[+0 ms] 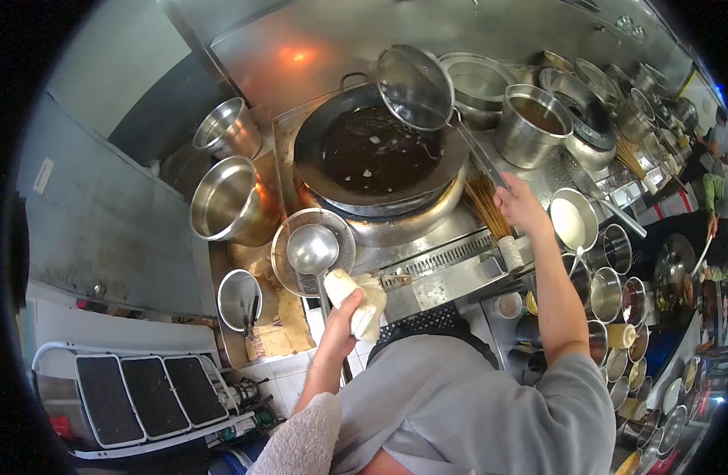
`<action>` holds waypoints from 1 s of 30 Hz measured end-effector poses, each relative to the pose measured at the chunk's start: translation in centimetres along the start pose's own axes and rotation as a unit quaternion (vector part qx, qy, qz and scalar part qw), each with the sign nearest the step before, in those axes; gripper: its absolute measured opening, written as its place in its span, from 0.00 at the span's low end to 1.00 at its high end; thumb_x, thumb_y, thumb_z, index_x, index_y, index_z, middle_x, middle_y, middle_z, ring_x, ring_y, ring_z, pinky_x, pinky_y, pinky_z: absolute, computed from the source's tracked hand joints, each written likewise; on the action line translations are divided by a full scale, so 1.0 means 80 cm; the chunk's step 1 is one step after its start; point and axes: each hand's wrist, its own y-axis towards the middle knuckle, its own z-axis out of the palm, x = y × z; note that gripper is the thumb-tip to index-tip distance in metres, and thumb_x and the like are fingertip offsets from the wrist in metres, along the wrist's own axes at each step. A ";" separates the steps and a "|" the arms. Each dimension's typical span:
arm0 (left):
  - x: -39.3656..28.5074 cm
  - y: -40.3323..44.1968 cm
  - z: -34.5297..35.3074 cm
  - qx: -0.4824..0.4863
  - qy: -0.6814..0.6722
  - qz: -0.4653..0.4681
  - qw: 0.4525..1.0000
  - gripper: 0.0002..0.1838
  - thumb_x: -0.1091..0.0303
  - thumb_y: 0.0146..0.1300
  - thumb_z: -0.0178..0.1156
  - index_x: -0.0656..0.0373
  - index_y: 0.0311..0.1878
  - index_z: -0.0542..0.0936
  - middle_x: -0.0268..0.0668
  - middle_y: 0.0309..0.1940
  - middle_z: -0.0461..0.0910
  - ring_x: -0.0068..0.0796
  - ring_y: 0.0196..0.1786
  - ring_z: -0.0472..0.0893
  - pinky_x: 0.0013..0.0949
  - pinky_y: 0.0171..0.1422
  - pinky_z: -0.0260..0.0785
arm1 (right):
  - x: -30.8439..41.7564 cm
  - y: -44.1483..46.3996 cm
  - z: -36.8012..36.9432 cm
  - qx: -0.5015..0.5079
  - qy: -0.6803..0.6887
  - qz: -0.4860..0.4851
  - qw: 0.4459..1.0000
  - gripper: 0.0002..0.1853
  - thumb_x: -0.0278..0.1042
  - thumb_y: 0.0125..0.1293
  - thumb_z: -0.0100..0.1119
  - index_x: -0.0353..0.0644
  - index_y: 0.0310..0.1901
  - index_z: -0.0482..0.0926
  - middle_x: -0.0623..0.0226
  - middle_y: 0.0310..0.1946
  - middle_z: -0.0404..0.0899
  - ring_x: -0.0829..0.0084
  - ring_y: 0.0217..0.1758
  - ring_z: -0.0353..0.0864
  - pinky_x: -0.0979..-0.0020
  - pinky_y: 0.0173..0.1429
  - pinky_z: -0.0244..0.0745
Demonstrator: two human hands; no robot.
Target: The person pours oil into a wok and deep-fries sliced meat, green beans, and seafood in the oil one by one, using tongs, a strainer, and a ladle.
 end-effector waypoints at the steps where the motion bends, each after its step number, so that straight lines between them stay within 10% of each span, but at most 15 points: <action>1: 0.006 0.004 -0.004 0.013 0.007 -0.007 1.000 0.23 0.56 0.66 0.55 0.64 0.56 0.71 0.36 0.44 0.78 0.24 0.43 0.78 0.29 0.43 0.71 | 0.011 0.002 0.007 0.017 0.081 0.026 0.996 0.15 0.28 0.69 0.46 0.38 0.56 0.68 0.74 0.23 0.70 0.85 0.18 0.61 0.79 0.19 0.55; 10: 0.045 0.028 -0.014 -0.024 0.042 -0.077 0.996 0.20 0.55 0.64 0.56 0.58 0.53 0.73 0.31 0.39 0.79 0.21 0.34 0.79 0.27 0.28 0.72 | 0.141 -0.015 0.211 0.259 0.269 0.069 0.925 0.10 0.28 0.67 0.47 0.36 0.47 0.74 0.72 0.24 0.72 0.90 0.16 0.63 0.86 0.13 0.53; 21: 0.042 0.009 -0.045 0.024 0.074 -0.146 0.986 0.25 0.59 0.63 0.54 0.65 0.59 0.68 0.43 0.44 0.79 0.34 0.41 0.80 0.33 0.41 0.74 | 0.149 -0.080 0.443 0.313 0.449 0.130 0.827 0.12 0.29 0.61 0.47 0.27 0.26 0.72 0.51 0.21 0.75 0.69 0.14 0.72 0.68 0.16 0.63; 24: 0.051 0.022 -0.030 0.043 0.105 -0.168 0.979 0.25 0.60 0.63 0.54 0.66 0.58 0.69 0.43 0.44 0.79 0.34 0.41 0.80 0.33 0.42 0.74 | 0.144 -0.087 0.415 0.402 0.407 0.128 0.810 0.23 0.48 0.68 0.48 0.32 0.32 0.78 0.49 0.27 0.80 0.63 0.21 0.81 0.66 0.25 0.79; 27: 0.072 0.060 0.010 0.106 0.174 -0.192 0.960 0.24 0.61 0.62 0.54 0.66 0.58 0.69 0.43 0.44 0.79 0.34 0.41 0.80 0.33 0.43 0.74 | 0.099 -0.081 0.416 0.430 0.278 -0.092 0.854 0.28 0.59 0.68 0.40 0.38 0.40 0.77 0.61 0.30 0.78 0.68 0.29 0.82 0.64 0.33 0.83; 30: 0.100 0.088 0.049 0.176 0.261 -0.201 0.928 0.23 0.62 0.62 0.55 0.66 0.57 0.70 0.43 0.44 0.79 0.34 0.42 0.80 0.33 0.44 0.74 | 0.092 -0.082 0.301 0.377 0.188 -0.066 0.904 0.23 0.53 0.67 0.45 0.38 0.34 0.78 0.62 0.27 0.79 0.69 0.29 0.82 0.66 0.35 0.82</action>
